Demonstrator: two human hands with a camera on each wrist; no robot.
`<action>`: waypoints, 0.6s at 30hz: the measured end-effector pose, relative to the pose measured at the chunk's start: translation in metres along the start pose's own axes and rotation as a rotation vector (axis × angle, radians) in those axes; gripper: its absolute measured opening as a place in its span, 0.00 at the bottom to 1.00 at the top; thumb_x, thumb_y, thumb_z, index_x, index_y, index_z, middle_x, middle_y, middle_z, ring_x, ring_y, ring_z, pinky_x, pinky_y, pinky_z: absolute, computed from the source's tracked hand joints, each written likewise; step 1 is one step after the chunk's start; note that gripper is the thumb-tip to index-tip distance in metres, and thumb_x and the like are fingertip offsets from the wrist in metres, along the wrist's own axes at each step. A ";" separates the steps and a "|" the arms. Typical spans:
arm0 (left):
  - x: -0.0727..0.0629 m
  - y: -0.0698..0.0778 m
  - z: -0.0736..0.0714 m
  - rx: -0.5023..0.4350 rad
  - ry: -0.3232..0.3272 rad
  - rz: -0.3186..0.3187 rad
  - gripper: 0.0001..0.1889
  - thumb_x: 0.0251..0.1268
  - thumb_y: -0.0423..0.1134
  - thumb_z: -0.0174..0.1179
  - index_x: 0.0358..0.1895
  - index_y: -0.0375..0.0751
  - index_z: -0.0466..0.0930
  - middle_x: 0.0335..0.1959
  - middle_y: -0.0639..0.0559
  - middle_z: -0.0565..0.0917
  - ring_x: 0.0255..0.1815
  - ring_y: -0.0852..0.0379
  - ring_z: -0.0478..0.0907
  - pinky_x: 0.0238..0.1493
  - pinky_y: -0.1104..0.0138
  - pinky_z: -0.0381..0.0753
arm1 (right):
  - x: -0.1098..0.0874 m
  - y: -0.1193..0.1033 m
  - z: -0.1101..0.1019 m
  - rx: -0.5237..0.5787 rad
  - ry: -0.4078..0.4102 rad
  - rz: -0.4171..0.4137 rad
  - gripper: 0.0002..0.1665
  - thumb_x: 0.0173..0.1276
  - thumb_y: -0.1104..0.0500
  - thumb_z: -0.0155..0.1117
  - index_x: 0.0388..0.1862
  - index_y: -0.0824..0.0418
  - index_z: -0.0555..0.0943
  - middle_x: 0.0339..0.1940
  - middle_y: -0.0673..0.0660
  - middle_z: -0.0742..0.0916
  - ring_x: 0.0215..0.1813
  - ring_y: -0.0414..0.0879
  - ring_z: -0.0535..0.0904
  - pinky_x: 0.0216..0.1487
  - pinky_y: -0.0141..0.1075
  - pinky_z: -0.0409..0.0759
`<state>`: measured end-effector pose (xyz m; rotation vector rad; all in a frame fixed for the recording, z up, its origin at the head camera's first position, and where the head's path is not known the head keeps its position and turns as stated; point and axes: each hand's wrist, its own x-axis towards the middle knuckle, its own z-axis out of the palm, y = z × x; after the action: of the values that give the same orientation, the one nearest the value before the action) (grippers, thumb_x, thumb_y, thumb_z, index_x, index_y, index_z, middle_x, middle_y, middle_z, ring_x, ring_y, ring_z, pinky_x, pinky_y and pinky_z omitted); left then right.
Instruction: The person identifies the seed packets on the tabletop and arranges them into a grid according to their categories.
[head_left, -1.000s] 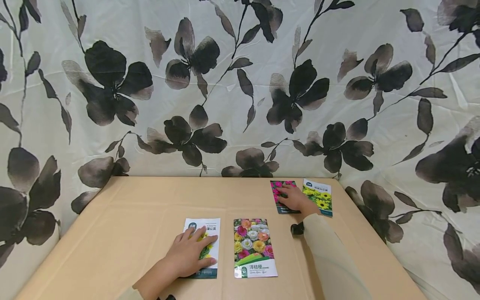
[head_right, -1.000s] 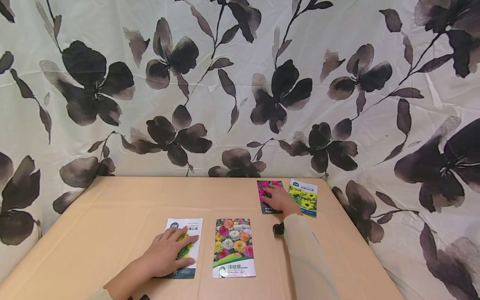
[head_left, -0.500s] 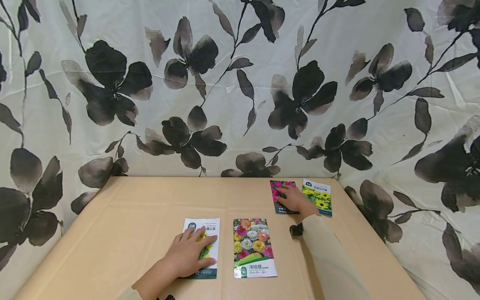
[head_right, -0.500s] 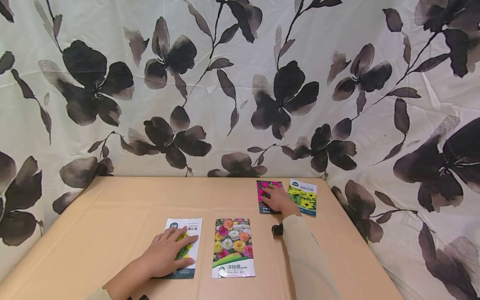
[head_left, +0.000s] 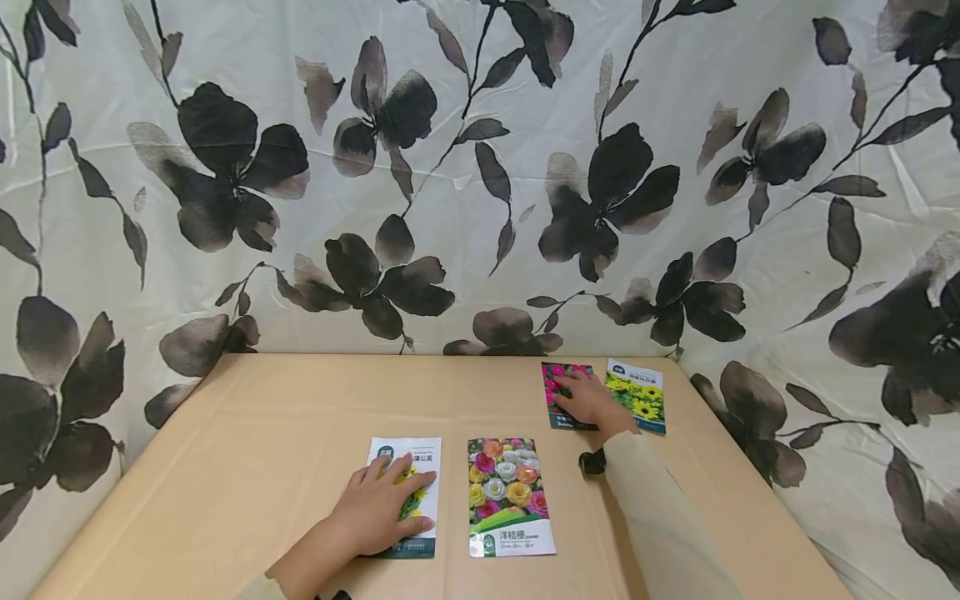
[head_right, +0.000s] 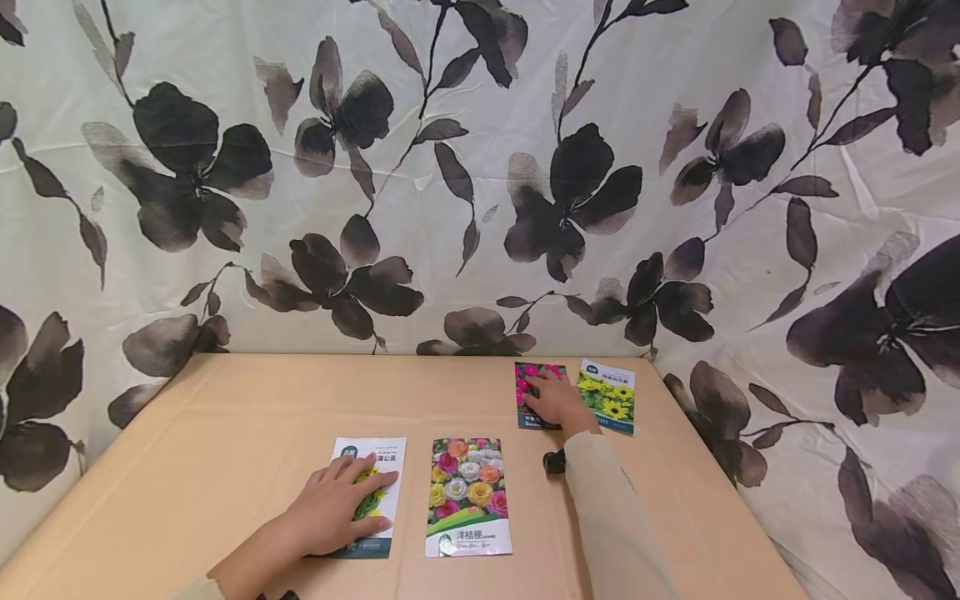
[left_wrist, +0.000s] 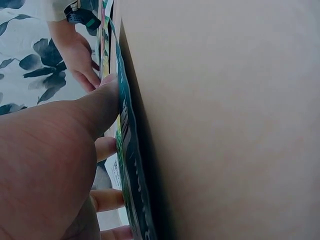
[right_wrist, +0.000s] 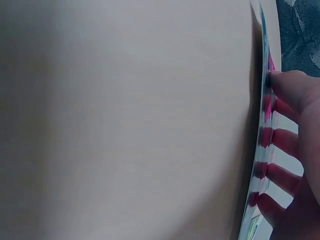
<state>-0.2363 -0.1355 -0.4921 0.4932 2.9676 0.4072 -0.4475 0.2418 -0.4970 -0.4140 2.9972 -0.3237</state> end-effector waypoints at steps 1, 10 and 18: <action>0.000 0.000 0.000 0.000 0.000 -0.001 0.35 0.60 0.70 0.64 0.70 0.64 0.76 0.77 0.43 0.70 0.76 0.29 0.62 0.69 0.32 0.62 | 0.000 0.000 0.000 0.004 0.000 0.002 0.33 0.80 0.44 0.55 0.78 0.54 0.69 0.79 0.70 0.67 0.78 0.77 0.57 0.73 0.72 0.59; 0.001 0.000 -0.002 0.006 -0.007 -0.009 0.35 0.60 0.70 0.64 0.70 0.65 0.76 0.77 0.44 0.70 0.76 0.30 0.62 0.69 0.32 0.62 | 0.003 0.002 0.003 0.005 0.007 -0.039 0.31 0.81 0.47 0.55 0.78 0.55 0.69 0.78 0.71 0.68 0.79 0.71 0.61 0.75 0.66 0.61; 0.001 -0.001 -0.002 0.005 -0.011 -0.013 0.35 0.60 0.70 0.64 0.70 0.65 0.75 0.77 0.44 0.70 0.77 0.29 0.61 0.70 0.32 0.62 | 0.002 -0.003 0.003 0.005 -0.001 -0.023 0.31 0.81 0.46 0.55 0.78 0.52 0.69 0.78 0.70 0.68 0.78 0.73 0.61 0.73 0.69 0.62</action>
<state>-0.2376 -0.1364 -0.4903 0.4749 2.9606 0.3945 -0.4481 0.2379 -0.4995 -0.4482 2.9921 -0.3335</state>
